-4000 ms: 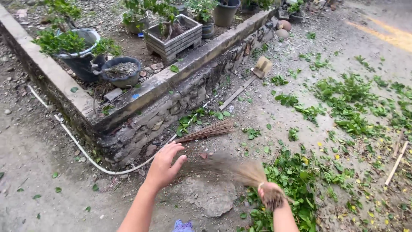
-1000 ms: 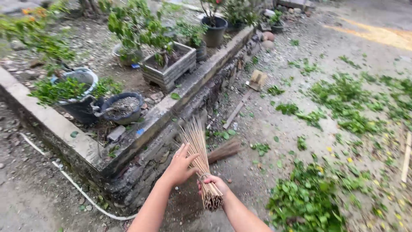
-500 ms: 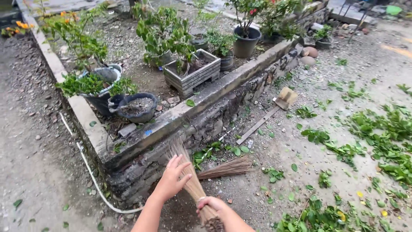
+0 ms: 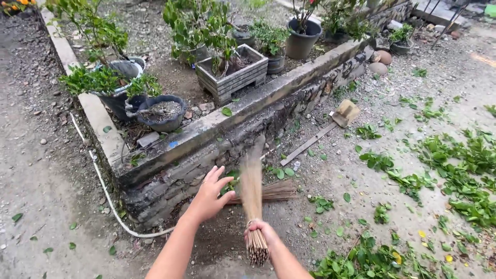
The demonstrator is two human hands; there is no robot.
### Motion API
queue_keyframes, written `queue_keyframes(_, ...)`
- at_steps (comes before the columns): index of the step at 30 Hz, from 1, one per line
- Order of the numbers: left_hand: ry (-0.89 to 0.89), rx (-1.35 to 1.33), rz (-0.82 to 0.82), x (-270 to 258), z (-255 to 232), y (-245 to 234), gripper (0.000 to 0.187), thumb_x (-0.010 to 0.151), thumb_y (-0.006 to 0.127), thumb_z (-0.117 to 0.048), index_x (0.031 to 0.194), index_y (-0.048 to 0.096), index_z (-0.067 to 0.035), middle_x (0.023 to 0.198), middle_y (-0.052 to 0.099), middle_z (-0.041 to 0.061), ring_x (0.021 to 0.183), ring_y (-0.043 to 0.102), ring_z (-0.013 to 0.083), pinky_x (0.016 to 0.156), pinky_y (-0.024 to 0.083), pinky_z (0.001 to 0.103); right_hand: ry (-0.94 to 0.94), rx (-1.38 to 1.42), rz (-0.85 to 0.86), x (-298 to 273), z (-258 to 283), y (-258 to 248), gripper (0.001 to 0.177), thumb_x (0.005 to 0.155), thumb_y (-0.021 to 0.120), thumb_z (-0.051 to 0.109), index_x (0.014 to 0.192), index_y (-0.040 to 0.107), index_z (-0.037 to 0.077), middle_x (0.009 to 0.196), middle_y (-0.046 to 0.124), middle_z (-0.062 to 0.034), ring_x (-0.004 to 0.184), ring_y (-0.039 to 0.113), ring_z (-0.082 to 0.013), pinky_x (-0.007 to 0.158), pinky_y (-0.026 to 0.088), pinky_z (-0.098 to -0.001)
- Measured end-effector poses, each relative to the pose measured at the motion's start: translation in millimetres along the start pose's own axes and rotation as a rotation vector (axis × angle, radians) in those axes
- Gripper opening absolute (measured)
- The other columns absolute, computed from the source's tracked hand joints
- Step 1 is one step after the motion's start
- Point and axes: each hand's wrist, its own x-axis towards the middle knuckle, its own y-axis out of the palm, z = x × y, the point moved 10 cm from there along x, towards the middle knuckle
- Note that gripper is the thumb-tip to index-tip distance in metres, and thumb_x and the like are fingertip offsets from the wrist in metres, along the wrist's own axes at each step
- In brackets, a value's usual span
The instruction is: Sweeping leaves and cleaning an outdoor patio area, including moving stools.
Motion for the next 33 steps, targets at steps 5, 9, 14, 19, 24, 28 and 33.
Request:
queue_keyframes(5,0.012,0.011,-0.037,7.4,-2.7,-15.0,0.048,0.087,0.075,-0.033,0.131,0.065,-0.015,0.159,0.039,0.018,0.152,0.024,0.0385,0.121,0.026,0.049,0.362,0.216,0.273,-16.6,-49.9,70.0,0.027,0.082,0.060,0.018,0.096,0.060,-0.005,0.084,0.066,-0.0171,0.070,0.065,-0.0275,0.066,0.059,-0.0383)
queue_keyframes(9,-0.003,0.046,-0.062,6.0,3.2,-29.2,0.047,0.088,0.075,-0.033,0.130,0.065,-0.015,0.158,0.040,0.018,0.152,0.025,0.0394,0.120,0.027,0.050,0.590,0.131,0.371,60.0,-87.1,55.2,0.032,0.076,0.061,0.026,0.085,0.062,-0.005,0.080,0.067,-0.0166,0.065,0.064,-0.0250,0.057,0.057,-0.0351)
queue_keyframes(14,-0.054,0.080,-0.056,-2.5,19.8,-40.4,0.048,0.087,0.075,-0.032,0.130,0.065,-0.014,0.157,0.040,0.019,0.151,0.024,0.0402,0.120,0.027,0.050,0.095,0.183,0.158,46.0,60.6,0.2,0.019,0.079,0.061,0.013,0.084,0.064,-0.004,0.079,0.066,-0.0140,0.064,0.063,-0.0185,0.054,0.056,-0.0260)
queue_keyframes(19,-0.096,0.059,-0.033,-5.7,30.7,-32.7,0.047,0.086,0.075,-0.032,0.128,0.066,-0.014,0.158,0.042,0.017,0.153,0.025,0.0384,0.120,0.028,0.048,-0.009,0.926,0.300,68.8,149.6,-94.7,0.017,0.088,0.063,0.012,0.095,0.062,-0.003,0.083,0.066,-0.0136,0.067,0.068,-0.0196,0.059,0.063,-0.0264)
queue_keyframes(24,-0.085,0.035,-0.018,4.2,17.7,-23.0,0.047,0.087,0.075,-0.031,0.130,0.065,-0.014,0.158,0.039,0.018,0.152,0.023,0.0390,0.119,0.027,0.049,-0.512,0.343,-0.331,41.3,160.0,-130.0,0.018,0.078,0.063,0.018,0.092,0.056,0.009,0.082,0.065,-0.0102,0.070,0.067,-0.0282,0.063,0.060,-0.0440)
queue_keyframes(28,-0.032,0.016,0.008,19.5,8.9,-2.6,0.048,0.087,0.074,-0.031,0.131,0.065,-0.014,0.159,0.038,0.017,0.152,0.024,0.0380,0.119,0.027,0.049,-0.414,0.208,-0.318,36.4,111.8,-111.0,0.023,0.073,0.065,0.012,0.094,0.060,0.006,0.076,0.061,-0.0142,0.065,0.064,-0.0328,0.060,0.058,-0.0496)
queue_keyframes(33,-0.044,0.007,0.105,28.5,-15.1,13.5,0.048,0.088,0.074,-0.034,0.132,0.063,-0.017,0.159,0.037,0.015,0.153,0.021,0.0362,0.120,0.025,0.049,-0.021,-0.059,0.034,53.9,48.7,-28.0,0.027,0.077,0.065,0.012,0.101,0.061,0.001,0.079,0.070,-0.0157,0.063,0.068,-0.0298,0.062,0.060,-0.0446)
